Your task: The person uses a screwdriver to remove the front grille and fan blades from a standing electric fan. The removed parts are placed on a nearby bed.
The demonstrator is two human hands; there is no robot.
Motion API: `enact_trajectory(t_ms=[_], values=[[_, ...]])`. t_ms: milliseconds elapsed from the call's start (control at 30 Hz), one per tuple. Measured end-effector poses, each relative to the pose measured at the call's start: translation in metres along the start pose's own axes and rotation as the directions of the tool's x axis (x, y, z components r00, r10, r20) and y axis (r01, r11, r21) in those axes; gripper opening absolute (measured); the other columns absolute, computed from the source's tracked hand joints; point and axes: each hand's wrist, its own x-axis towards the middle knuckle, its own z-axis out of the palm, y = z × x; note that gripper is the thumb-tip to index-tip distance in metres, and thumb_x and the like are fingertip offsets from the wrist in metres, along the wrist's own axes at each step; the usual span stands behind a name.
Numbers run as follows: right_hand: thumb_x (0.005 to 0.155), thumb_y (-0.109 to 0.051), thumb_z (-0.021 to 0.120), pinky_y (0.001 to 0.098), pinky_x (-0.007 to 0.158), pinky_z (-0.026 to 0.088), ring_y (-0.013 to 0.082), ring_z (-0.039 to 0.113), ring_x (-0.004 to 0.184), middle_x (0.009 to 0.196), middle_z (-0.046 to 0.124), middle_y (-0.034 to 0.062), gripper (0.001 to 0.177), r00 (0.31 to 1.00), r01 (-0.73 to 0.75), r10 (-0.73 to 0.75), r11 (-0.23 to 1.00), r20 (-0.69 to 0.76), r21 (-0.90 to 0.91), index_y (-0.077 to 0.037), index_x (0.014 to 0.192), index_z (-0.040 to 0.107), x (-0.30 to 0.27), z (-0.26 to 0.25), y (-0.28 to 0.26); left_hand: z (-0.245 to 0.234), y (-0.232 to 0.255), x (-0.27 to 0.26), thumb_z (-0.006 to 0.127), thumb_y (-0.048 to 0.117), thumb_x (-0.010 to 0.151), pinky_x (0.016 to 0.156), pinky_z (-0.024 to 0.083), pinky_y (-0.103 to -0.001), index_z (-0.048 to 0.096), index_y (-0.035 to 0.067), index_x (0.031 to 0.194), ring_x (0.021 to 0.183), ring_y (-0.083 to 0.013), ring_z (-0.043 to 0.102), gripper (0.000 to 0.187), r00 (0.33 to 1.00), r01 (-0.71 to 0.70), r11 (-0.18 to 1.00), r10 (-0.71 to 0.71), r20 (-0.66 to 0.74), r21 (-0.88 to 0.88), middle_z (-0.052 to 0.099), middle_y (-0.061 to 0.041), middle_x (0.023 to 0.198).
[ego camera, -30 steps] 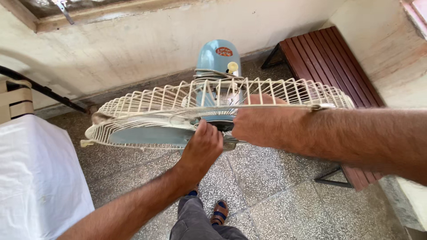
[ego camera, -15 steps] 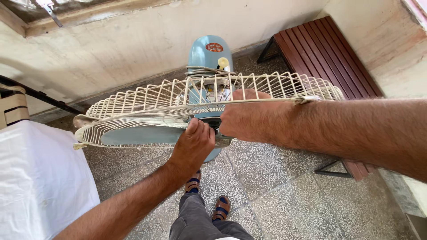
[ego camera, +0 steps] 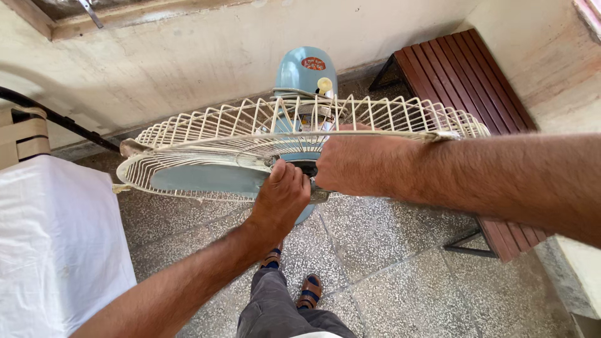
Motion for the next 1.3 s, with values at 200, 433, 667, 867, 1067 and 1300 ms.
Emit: enact_trajectory(t_ms=[200, 433, 667, 867, 1067, 1300], values=[[0.094, -0.017, 0.069, 0.0417, 0.072, 0.061, 0.0222, 0.074, 0.08, 0.08, 0.075, 0.0045, 0.016, 0.998, 0.055, -0.056, 0.998, 0.029, 0.016, -0.008, 0.082, 0.073, 0.0, -0.003, 0.008, 0.004, 0.01, 0.0, 0.073, 0.012, 0.076, 0.105, 0.03, -0.038, 0.07, 0.01, 0.091, 0.097, -0.0208, 0.055, 0.016, 0.997, 0.044, 0.996, -0.049, -0.061, -0.083, 0.059, -0.003, 0.084], [0.101, -0.024, 0.064, 0.0398, 0.082, 0.063, 0.0198, 0.077, 0.087, 0.088, 0.075, 0.0106, 0.02, 0.978, -0.056, 0.027, 0.989, 0.206, 0.137, -0.006, 0.097, 0.071, -0.001, -0.021, 0.016, 0.009, 0.005, -0.001, 0.07, 0.014, 0.078, 0.105, 0.032, -0.036, 0.07, 0.009, 0.091, 0.099, -0.0208, 0.055, 0.014, 0.987, 0.059, 0.992, -0.075, -0.142, -0.113, 0.059, -0.003, 0.085], [0.1, -0.017, 0.064, 0.0391, 0.078, 0.065, 0.0205, 0.076, 0.087, 0.09, 0.075, 0.0122, 0.013, 0.983, -0.102, 0.057, 0.96, 0.172, 0.263, -0.006, 0.099, 0.071, 0.002, -0.024, 0.014, 0.01, 0.006, -0.007, 0.072, 0.014, 0.074, 0.106, 0.031, -0.037, 0.07, 0.009, 0.09, 0.1, -0.0214, 0.056, 0.017, 0.985, 0.063, 0.988, -0.084, -0.152, -0.14, 0.061, -0.004, 0.086], [0.094, -0.019, 0.072, 0.0399, 0.076, 0.062, 0.018, 0.072, 0.08, 0.084, 0.074, 0.0065, 0.014, 0.989, -0.015, 0.014, 1.0, 0.145, 0.007, -0.004, 0.096, 0.074, 0.004, -0.011, 0.013, 0.007, 0.012, 0.004, 0.075, 0.013, 0.076, 0.11, 0.027, -0.041, 0.071, 0.011, 0.088, 0.101, -0.0221, 0.056, 0.013, 0.994, 0.081, 0.994, -0.086, -0.066, -0.074, 0.06, -0.003, 0.082], [0.099, -0.021, 0.07, 0.0323, 0.062, 0.065, 0.0122, 0.073, 0.071, 0.079, 0.073, 0.0086, 0.015, 0.973, -0.03, 0.07, 0.984, 0.22, -0.178, -0.006, 0.101, 0.068, 0.007, -0.002, 0.007, 0.01, 0.016, 0.007, 0.073, 0.015, 0.074, 0.106, 0.028, -0.04, 0.071, 0.011, 0.088, 0.099, -0.0216, 0.056, 0.014, 0.999, 0.044, 0.994, -0.046, -0.009, -0.103, 0.061, -0.003, 0.083], [0.097, -0.027, 0.069, 0.0369, 0.067, 0.061, 0.017, 0.073, 0.074, 0.079, 0.075, 0.0031, 0.022, 0.964, -0.262, 0.261, 0.965, 0.041, 0.022, -0.011, 0.082, 0.073, 0.0, 0.002, -0.011, 0.022, 0.015, 0.005, 0.069, 0.013, 0.077, 0.111, 0.028, -0.04, 0.071, 0.012, 0.084, 0.102, -0.0236, 0.057, 0.008, 0.989, 0.078, 0.985, -0.096, -0.116, -0.156, 0.064, -0.005, 0.085]])
